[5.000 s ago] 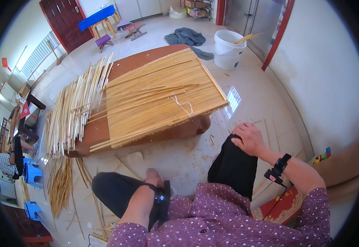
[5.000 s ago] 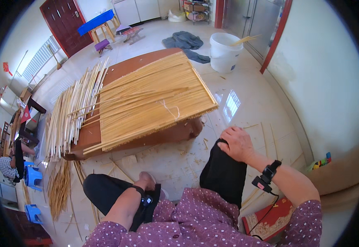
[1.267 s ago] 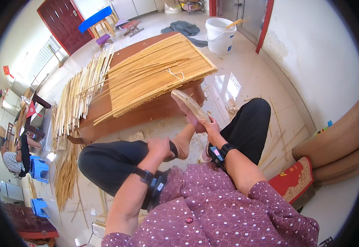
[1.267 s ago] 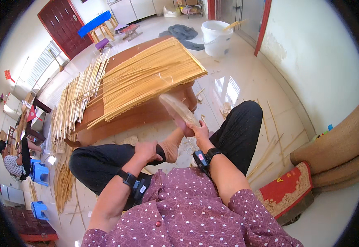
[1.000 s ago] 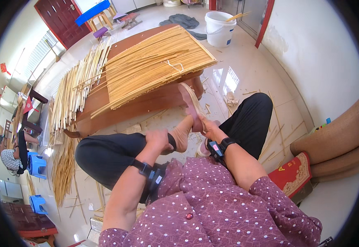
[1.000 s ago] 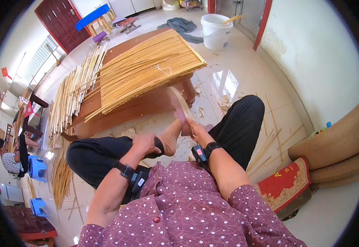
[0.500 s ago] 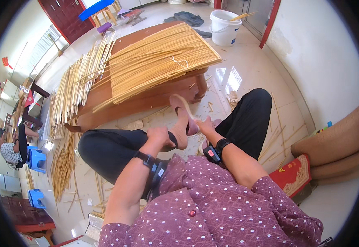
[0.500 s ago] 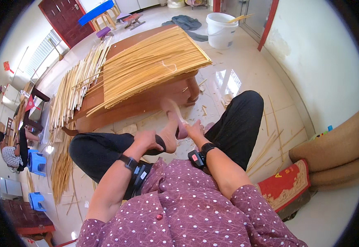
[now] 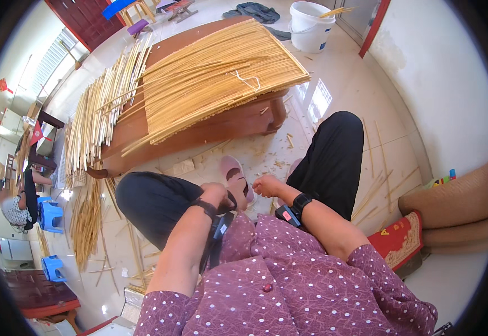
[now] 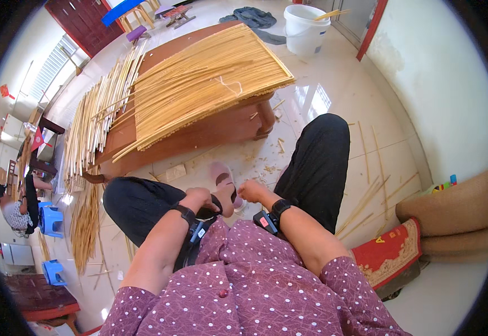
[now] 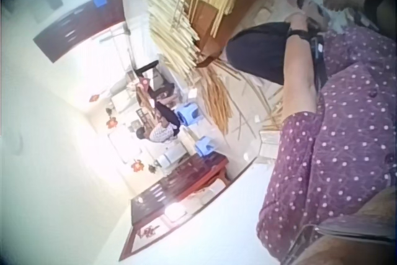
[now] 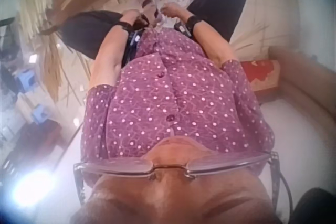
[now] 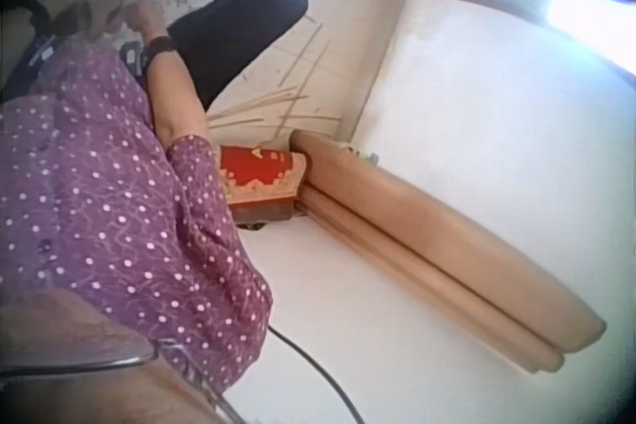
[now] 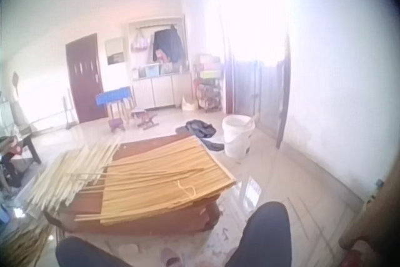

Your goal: The recorder is weaving and tying together long bamboo strips to create a mat or blind.

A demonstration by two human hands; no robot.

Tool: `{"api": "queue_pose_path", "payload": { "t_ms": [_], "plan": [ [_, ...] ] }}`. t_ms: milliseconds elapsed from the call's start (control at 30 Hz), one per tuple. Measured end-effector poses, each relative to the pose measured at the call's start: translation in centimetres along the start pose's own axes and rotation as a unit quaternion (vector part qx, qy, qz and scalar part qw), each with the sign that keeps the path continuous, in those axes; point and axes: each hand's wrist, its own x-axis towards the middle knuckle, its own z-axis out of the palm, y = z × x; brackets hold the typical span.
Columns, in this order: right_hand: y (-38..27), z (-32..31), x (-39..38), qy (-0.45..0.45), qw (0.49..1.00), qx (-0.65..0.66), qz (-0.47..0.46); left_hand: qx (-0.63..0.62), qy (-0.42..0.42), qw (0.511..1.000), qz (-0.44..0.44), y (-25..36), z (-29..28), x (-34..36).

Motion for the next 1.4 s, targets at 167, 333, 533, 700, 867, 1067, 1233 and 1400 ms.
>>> {"api": "queue_pose_path", "payload": {
  "t_ms": [167, 333, 533, 700, 867, 1067, 1233, 1400],
  "plan": [
    [-1.0, 1.2, 0.1, -0.002, 0.995, -0.099, -0.026, -0.027, 0.05, 0.998, 0.035, 0.2, 0.3, 2.5],
    [-0.3, 2.6, 1.2, -0.065, 0.984, -0.163, 0.003, -0.031, 0.068, 0.997, 0.032, 0.5, 0.2, 2.9],
    [-0.3, 3.5, 4.2, -0.107, 0.985, -0.117, 0.064, -0.026, 0.096, 0.995, 0.013, 0.7, 0.0, 3.0],
    [1.7, 4.5, 5.5, -0.157, 0.948, 0.101, 0.257, -0.024, 0.113, 0.992, 0.04, 1.5, -1.0, 3.2],
    [3.1, 5.7, 5.6, -0.06, 0.988, -0.139, 0.03, -0.05, 0.132, 0.99, 0.019, 0.9, -0.8, 3.3],
    [3.8, 6.7, 6.2, -0.127, 0.984, -0.06, 0.106, -0.036, 0.179, 0.983, 0.016, 1.5, -0.9, 3.4],
    [-0.3, 3.5, 3.5, -0.249, 0.947, -0.138, 0.147, -0.043, 0.173, 0.984, 0.014, 1.1, -0.7, 3.4],
    [1.8, 3.5, 3.4, -0.279, 0.931, -0.16, 0.171, -0.033, 0.176, 0.982, 0.053, 2.2, -1.1, 4.4]
  ]
}}
